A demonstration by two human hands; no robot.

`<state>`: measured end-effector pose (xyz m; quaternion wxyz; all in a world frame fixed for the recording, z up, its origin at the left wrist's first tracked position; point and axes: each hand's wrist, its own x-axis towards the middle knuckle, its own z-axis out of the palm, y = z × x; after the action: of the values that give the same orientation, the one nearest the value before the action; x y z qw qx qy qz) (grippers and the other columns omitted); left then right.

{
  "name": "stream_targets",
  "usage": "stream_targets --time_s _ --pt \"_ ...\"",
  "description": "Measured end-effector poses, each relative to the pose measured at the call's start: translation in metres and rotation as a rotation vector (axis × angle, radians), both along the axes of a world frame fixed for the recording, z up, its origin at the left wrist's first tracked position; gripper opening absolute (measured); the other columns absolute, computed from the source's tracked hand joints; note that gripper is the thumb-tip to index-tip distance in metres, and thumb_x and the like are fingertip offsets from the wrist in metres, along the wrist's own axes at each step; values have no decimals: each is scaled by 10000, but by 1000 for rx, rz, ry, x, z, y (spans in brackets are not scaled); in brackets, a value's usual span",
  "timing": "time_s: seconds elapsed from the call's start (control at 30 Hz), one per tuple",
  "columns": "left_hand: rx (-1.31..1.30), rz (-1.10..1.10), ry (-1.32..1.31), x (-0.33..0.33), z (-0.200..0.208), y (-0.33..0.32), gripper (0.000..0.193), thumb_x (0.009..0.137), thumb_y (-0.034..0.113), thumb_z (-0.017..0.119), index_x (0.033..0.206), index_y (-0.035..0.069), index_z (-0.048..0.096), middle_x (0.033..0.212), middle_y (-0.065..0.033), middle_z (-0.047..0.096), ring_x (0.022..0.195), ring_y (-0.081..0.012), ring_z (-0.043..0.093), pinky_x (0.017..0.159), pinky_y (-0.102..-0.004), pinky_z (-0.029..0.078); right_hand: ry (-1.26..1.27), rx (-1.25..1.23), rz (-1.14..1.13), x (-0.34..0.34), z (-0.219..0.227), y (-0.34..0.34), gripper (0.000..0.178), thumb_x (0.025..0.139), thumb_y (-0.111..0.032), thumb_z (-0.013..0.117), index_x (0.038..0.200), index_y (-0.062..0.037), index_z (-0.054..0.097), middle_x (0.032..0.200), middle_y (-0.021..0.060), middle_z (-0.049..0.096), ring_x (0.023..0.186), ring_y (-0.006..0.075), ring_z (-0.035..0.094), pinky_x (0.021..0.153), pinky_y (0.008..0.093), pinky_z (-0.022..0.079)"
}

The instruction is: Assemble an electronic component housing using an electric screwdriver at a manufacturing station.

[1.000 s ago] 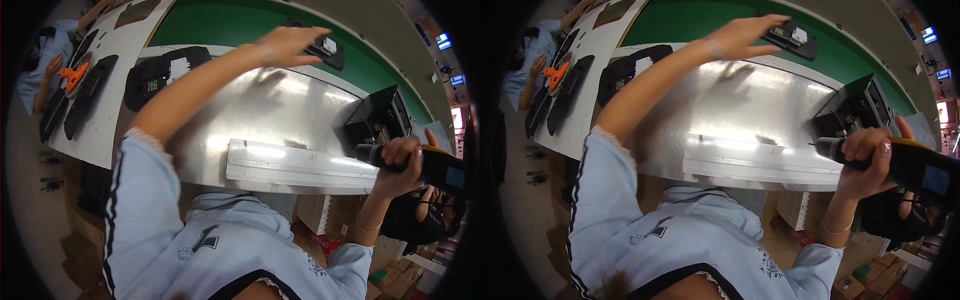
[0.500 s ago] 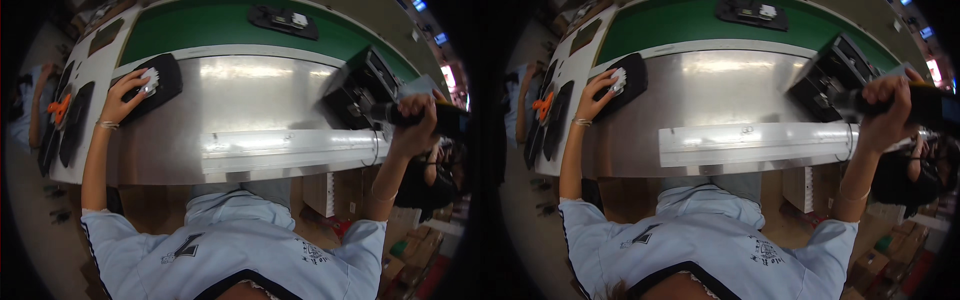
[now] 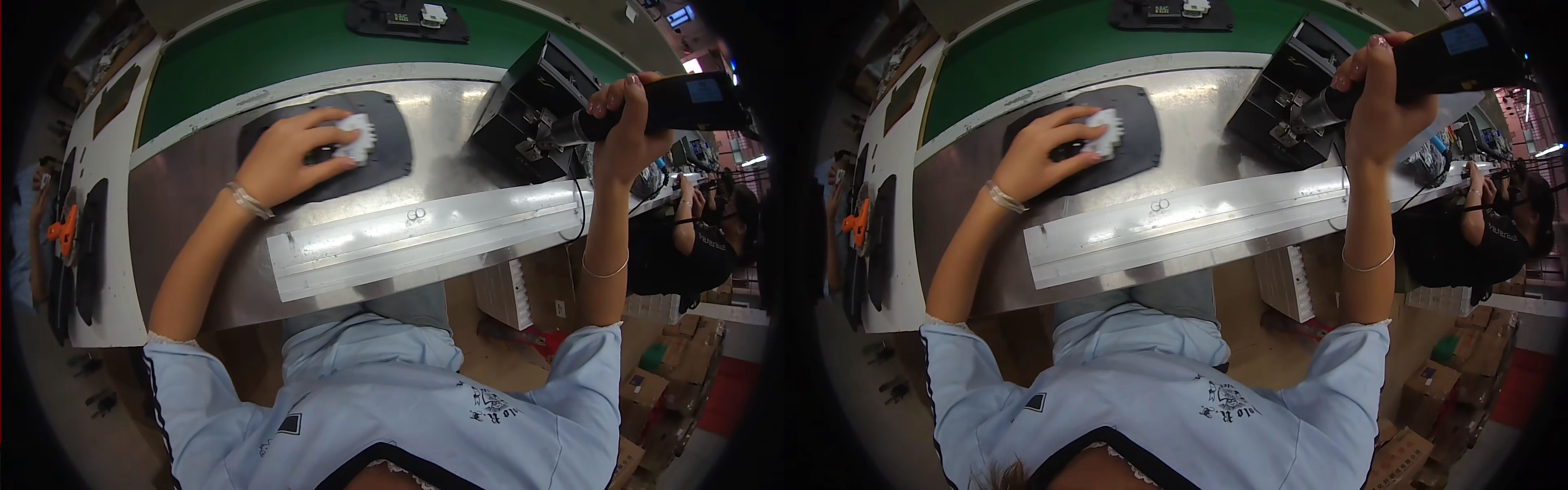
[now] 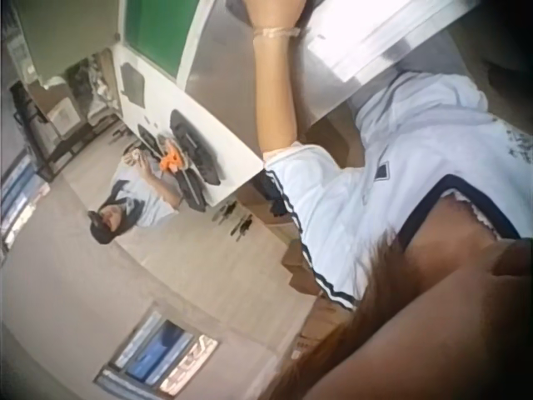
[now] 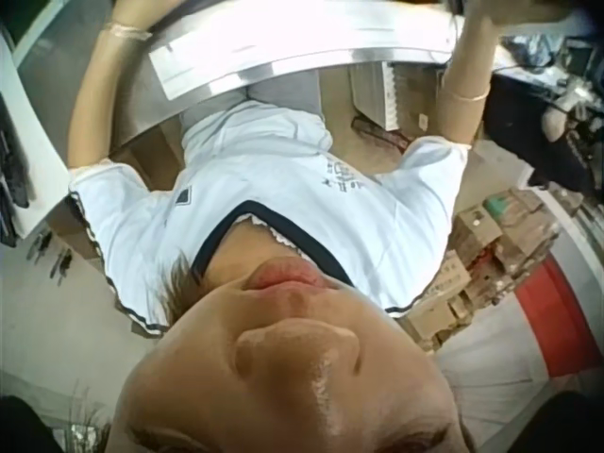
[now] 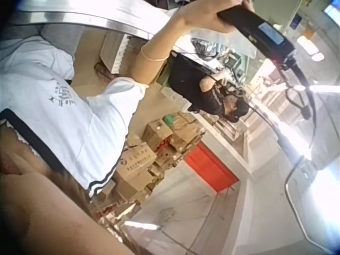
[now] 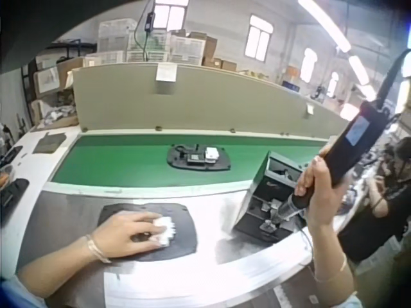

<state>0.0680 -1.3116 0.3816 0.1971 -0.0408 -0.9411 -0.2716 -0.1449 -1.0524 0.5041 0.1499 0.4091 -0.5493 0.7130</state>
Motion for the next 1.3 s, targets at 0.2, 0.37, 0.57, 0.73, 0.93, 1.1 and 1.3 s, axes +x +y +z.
stream_targets --time_s 0.2,0.37,0.57,0.73,0.93,1.1,1.3 --pt "7 -162 51 -44 -3 36 294 787 296 696 1020 117 692 1163 -107 617 920 -296 633 805 -366 503 -3 21 -1 4 -3 -2 60 856 0 541 911 -5 516 601 59 458 478 150 452 484 294 411" --pt "-14 -178 121 -45 -8 37 288 774 294 699 1007 124 697 1147 -104 629 880 -282 647 779 -355 516 -56 89 40 20 -3 -8 96 867 -27 519 957 5 509 594 49 437 471 144 444 469 291 405" --pt "42 -168 70 -44 -8 36 258 767 285 700 967 123 690 1134 -91 636 864 -276 649 769 -355 521 -70 70 176 46 -11 -44 208 865 -50 509 1046 44 470 588 53 428 457 142 445 449 287 399" --pt "-21 -148 103 -42 -10 38 250 786 295 683 985 143 672 1164 -59 613 876 -244 634 796 -368 486 -126 66 258 51 -27 -75 179 869 -56 518 1022 31 484 581 58 439 448 151 456 452 293 416" --pt "-24 -147 85 -43 -12 39 252 803 307 671 1005 156 668 1175 -45 595 898 -228 621 822 -374 463 -202 70 311 51 -37 -86 161 875 -61 517 1015 17 500 576 54 444 442 143 454 456 297 423" --pt "-32 -141 68 -43 -13 39 253 808 313 666 1010 161 669 1178 -41 589 922 -218 615 839 -377 454 -170 57 311 49 -38 -89 160 876 -58 505 1018 15 501 577 51 445 445 137 455 456 296 425" --pt "-34 -139 57 -43 -13 39 255 814 320 661 1014 163 669 1180 -38 588 926 -216 615 846 -377 452 -183 65 315 48 -43 -92 133 873 -56 516 987 12 506 567 57 447 443 140 456 448 290 424"
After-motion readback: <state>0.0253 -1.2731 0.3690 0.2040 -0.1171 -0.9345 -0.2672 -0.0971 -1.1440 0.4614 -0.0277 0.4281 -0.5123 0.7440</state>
